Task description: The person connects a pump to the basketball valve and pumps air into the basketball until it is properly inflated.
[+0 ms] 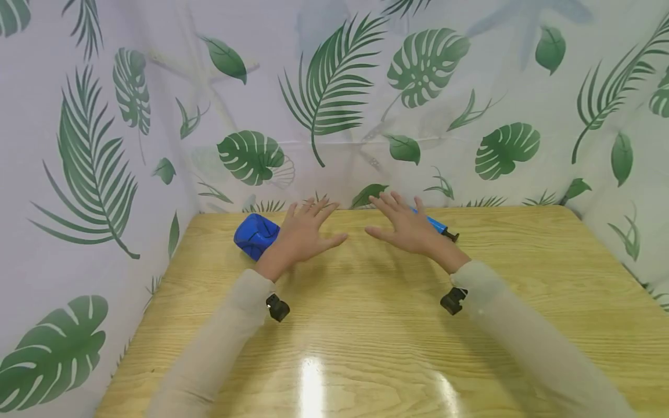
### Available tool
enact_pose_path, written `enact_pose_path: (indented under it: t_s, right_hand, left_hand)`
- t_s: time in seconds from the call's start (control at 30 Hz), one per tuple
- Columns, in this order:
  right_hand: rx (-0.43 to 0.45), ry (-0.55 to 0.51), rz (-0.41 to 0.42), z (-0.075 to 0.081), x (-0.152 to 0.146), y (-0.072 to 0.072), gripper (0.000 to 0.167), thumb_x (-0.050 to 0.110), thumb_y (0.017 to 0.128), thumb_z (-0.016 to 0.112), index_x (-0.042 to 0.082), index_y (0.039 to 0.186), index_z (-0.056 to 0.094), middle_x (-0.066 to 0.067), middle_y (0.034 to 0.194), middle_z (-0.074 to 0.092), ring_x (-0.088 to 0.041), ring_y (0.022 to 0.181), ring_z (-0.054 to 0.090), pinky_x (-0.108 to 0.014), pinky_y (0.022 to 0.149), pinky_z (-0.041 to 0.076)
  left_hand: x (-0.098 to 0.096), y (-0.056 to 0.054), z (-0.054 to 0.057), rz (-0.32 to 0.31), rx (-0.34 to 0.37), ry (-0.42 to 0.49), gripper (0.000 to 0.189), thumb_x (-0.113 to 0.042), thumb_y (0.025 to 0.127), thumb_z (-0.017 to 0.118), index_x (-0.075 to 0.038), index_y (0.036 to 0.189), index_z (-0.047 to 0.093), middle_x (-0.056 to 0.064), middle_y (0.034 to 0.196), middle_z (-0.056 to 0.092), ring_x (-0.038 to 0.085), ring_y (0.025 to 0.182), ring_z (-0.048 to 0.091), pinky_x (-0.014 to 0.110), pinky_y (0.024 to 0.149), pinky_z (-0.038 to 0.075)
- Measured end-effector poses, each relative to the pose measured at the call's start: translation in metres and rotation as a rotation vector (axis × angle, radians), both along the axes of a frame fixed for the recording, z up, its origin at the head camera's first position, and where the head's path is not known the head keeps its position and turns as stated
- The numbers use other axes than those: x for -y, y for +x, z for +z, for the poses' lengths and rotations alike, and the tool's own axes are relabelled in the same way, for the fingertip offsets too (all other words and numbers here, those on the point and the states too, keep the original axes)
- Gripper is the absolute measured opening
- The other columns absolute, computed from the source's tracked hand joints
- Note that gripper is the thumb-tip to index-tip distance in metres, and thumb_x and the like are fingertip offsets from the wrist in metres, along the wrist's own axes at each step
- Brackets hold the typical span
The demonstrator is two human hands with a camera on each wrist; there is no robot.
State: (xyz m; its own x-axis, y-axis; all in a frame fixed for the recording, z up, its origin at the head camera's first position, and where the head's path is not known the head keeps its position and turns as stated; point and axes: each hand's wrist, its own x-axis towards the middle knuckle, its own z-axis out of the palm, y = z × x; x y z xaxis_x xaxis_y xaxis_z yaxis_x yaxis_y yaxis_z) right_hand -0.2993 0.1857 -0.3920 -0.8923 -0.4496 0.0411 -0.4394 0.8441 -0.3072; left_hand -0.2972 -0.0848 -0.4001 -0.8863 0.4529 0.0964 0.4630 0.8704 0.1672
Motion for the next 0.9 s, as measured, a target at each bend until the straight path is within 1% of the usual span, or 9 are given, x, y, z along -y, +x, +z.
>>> enact_pose_path:
  t_s: [0.13, 0.27, 0.37, 0.47, 0.57, 0.63, 0.77, 0.9]
  right_hand:
    - [-0.014, 0.009, -0.011, 0.007, -0.007, -0.006, 0.079, 0.057, 0.102, 0.051, 0.019, 0.165, 0.02, -0.017, 0.17, 0.017, -0.038, 0.159, 0.005, -0.073, 0.119, -0.007]
    - [-0.054, 0.034, -0.033, 0.011, -0.016, -0.012, 0.078, 0.056, 0.101, 0.054, 0.016, 0.163, 0.026, -0.018, 0.168, 0.023, -0.039, 0.158, 0.012, -0.073, 0.119, -0.002]
    - [-0.081, 0.031, -0.051, 0.011, -0.024, -0.016, 0.075, 0.051, 0.101, 0.058, 0.013, 0.161, 0.031, -0.02, 0.166, 0.029, -0.041, 0.156, 0.017, -0.074, 0.119, 0.002]
    - [-0.094, 0.021, -0.069, 0.008, -0.033, -0.019, 0.073, 0.047, 0.101, 0.06, 0.012, 0.159, 0.034, -0.021, 0.163, 0.033, -0.043, 0.155, 0.02, -0.075, 0.118, 0.005]
    - [-0.093, 0.019, -0.085, 0.002, -0.042, -0.022, 0.07, 0.044, 0.102, 0.06, 0.011, 0.158, 0.036, -0.021, 0.162, 0.036, -0.044, 0.154, 0.023, -0.076, 0.117, 0.007]
    - [-0.091, 0.02, -0.092, -0.002, -0.047, -0.023, 0.068, 0.043, 0.102, 0.059, 0.01, 0.158, 0.036, -0.022, 0.161, 0.037, -0.044, 0.153, 0.024, -0.076, 0.117, 0.008]
    - [-0.093, 0.026, -0.107, -0.008, -0.057, -0.025, 0.064, 0.039, 0.103, 0.06, 0.009, 0.156, 0.039, -0.022, 0.158, 0.04, -0.045, 0.15, 0.029, -0.076, 0.116, 0.011]
    - [-0.078, 0.029, -0.127, -0.014, -0.064, -0.026, 0.062, 0.034, 0.102, 0.061, 0.006, 0.154, 0.042, -0.023, 0.155, 0.044, -0.045, 0.146, 0.034, -0.077, 0.115, 0.014]
  left_hand:
    - [0.016, 0.002, 0.012, 0.0, -0.007, 0.023, 0.081, -0.07, 0.096, 0.05, -0.028, 0.162, 0.028, 0.006, 0.166, 0.034, 0.033, 0.157, 0.023, 0.064, 0.125, 0.013]
    - [0.036, 0.005, 0.022, -0.005, -0.019, 0.073, 0.078, -0.065, 0.097, 0.054, -0.025, 0.161, 0.034, 0.007, 0.162, 0.041, 0.033, 0.155, 0.027, 0.064, 0.125, 0.013]
    - [0.051, 0.007, 0.028, -0.015, -0.034, 0.104, 0.075, -0.061, 0.097, 0.057, -0.022, 0.158, 0.039, 0.011, 0.157, 0.048, 0.034, 0.153, 0.032, 0.063, 0.125, 0.013]
    - [0.066, 0.01, 0.03, -0.04, -0.067, 0.115, 0.072, -0.057, 0.096, 0.062, -0.019, 0.155, 0.045, 0.013, 0.149, 0.056, 0.035, 0.147, 0.041, 0.064, 0.124, 0.016]
    - [0.08, 0.013, 0.029, -0.066, -0.081, 0.116, 0.071, -0.055, 0.093, 0.067, -0.016, 0.15, 0.052, 0.012, 0.142, 0.062, 0.034, 0.14, 0.05, 0.064, 0.122, 0.019]
    - [0.088, 0.016, 0.026, -0.084, -0.074, 0.108, 0.071, -0.055, 0.089, 0.072, -0.015, 0.146, 0.056, 0.011, 0.139, 0.064, 0.033, 0.135, 0.054, 0.064, 0.121, 0.022]
    - [0.098, 0.021, 0.018, -0.114, -0.045, 0.064, 0.075, -0.054, 0.079, 0.083, -0.014, 0.139, 0.063, 0.01, 0.135, 0.067, 0.032, 0.129, 0.059, 0.063, 0.117, 0.03]
    - [0.103, 0.025, 0.01, -0.128, -0.043, 0.001, 0.076, -0.05, 0.069, 0.093, -0.017, 0.133, 0.068, 0.01, 0.13, 0.07, 0.033, 0.125, 0.062, 0.063, 0.116, 0.032]
